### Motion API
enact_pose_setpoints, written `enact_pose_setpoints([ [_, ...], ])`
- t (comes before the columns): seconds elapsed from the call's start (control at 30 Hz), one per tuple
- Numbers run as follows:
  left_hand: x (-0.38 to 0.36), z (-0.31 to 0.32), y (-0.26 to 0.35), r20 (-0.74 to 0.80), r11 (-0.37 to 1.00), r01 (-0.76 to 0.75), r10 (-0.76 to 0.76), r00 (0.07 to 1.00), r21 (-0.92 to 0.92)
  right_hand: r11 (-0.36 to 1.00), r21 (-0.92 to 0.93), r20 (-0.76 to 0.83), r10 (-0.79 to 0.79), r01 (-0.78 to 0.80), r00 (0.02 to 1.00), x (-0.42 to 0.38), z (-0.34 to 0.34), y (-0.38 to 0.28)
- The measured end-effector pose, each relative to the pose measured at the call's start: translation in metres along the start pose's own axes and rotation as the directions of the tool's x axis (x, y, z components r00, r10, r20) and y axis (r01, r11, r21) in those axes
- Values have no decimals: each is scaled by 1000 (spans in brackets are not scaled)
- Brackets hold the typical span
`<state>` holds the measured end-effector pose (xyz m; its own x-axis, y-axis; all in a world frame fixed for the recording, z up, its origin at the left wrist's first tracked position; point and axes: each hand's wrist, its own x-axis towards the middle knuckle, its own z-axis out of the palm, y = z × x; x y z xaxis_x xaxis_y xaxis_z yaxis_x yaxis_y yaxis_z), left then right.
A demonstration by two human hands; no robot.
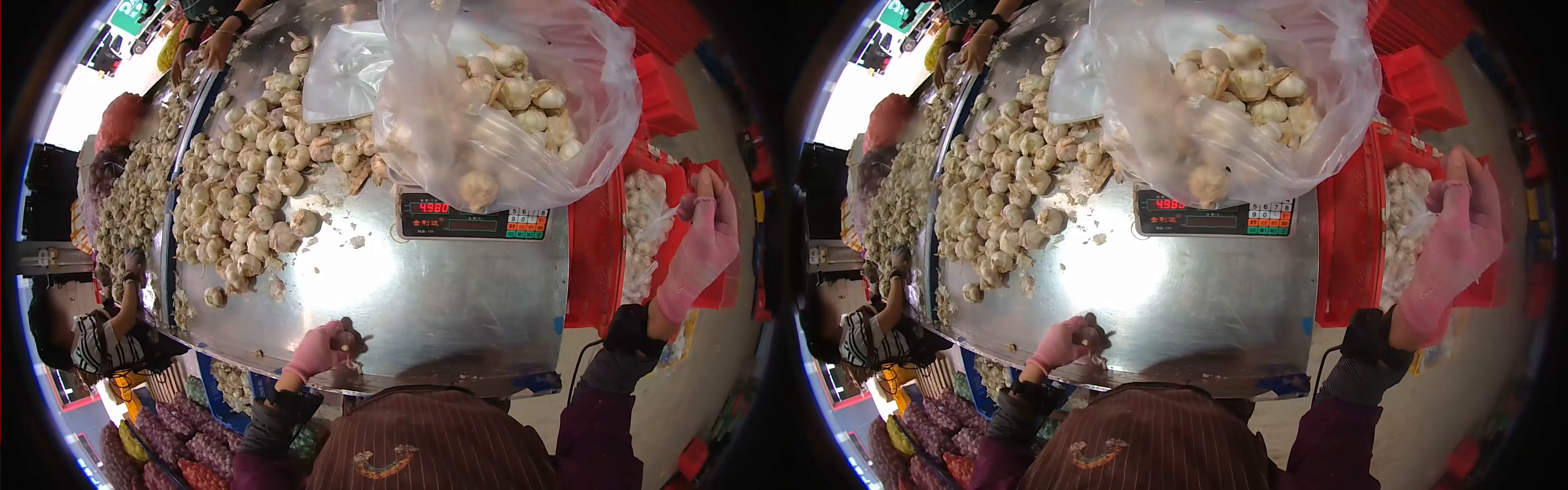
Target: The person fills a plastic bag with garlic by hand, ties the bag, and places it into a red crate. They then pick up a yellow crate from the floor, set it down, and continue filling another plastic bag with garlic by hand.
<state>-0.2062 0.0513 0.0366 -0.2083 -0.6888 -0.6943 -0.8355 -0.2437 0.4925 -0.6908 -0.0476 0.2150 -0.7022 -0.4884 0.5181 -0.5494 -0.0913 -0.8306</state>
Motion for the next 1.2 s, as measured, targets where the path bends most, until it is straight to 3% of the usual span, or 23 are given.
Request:
enact_pose_setpoints([
  [0.07, 1, -28, 7, -98, 983, 50, -68, 993, -179, 998, 70, 60, -2, -2, 998, -1, 9, -3],
  [0.1, 10, -40, -15, -307, 987, -2, -49, 950, -164, 997, 78, 64, 4, -9, 998, 0, 9, -3],
  [0.17, 6, -83, 8, -715, 958, -233, 42, 698, -171, 999, 10, 84, -49, 49, 995, 5, 7, -3],
  [0.2, 11, -100, 7, -770, 875, -389, 30, 637, -288, 999, 22, 81, -49, 47, 995, 4, 12, -3],
  [0.3, 13, -136, 94, -759, 772, -547, 133, 637, -323, 993, 115, 92, 14, -25, 996, 1, 34, -9],
  [0.33, 15, -140, 137, -755, 730, -658, 323, 571, -186, 973, 164, 124, -184, 163, 975, 3, 46, -12],
  [0.37, 23, -136, 175, -762, 612, -781, 445, 470, -124, 982, 31, 143, -190, 187, 971, 3, 61, -33],
  [0.43, 25, -142, 258, -566, 555, -710, 781, 265, 433, 937, -22, 125, -344, 350, 930, 20, 90, -52],
  [0.53, 79, -135, 342, -481, 373, -767, 872, 96, 523, 848, -152, 100, -498, 508, 861, 55, 112, -58],
  [0.6, 108, -130, 376, -409, 365, -737, 903, 132, 568, 894, -162, 115, -403, 417, 908, 72, 121, -59],
  [0.63, 120, -129, 386, -324, 408, -619, 912, 250, 671, 892, -175, 96, -407, 418, 908, 77, 129, -53],
  [0.67, 131, -126, 392, -256, 424, -483, 890, 376, 766, 796, -408, 162, -419, 447, 893, 78, 140, -41],
  [0.7, 137, -130, 388, -256, 398, -392, 895, 366, 829, 646, -609, 230, -411, 460, 882, 78, 150, -27],
  [0.73, 146, -135, 383, -248, 384, -395, 902, 354, 835, 646, -616, 216, -413, 452, 885, 71, 156, -9],
  [0.8, 166, -147, 368, -516, 449, 294, 830, 211, 844, 512, -759, 331, -229, 403, 915, 52, 168, 26],
  [0.87, 178, -163, 347, -668, 570, 391, 723, 179, 722, 638, -739, 517, 328, 218, 791, 68, 174, 54],
  [0.97, 192, -184, 303, -703, 936, 135, 144, 697, 325, 926, -356, 628, 140, 123, 766, 76, 180, 112],
  [1.0, 215, -190, 266, -634, 945, -56, 259, 728, 322, 993, -112, 635, 52, 26, 771, 76, 182, 116],
  [1.03, 243, -197, 236, -513, 897, -124, 352, 783, 425, 950, 54, 656, 200, -309, 728, 79, 176, 93],
  [1.07, 241, -189, 218, -635, 909, -407, 367, 680, 89, 771, 200, 708, 312, -604, 633, 80, 162, 62],
  [1.1, 207, -185, 231, -596, 797, -509, 245, 764, -325, 708, 209, 713, 362, -675, 600, 78, 152, 40],
  [1.13, 172, -186, 244, -628, 705, -568, 222, 746, -425, 634, 211, 716, 417, -744, 559, 74, 138, 19],
  [1.2, 121, -195, 248, -627, 725, -577, 258, 735, -377, 970, 152, 708, 27, -190, 706, 55, 95, -28],
])
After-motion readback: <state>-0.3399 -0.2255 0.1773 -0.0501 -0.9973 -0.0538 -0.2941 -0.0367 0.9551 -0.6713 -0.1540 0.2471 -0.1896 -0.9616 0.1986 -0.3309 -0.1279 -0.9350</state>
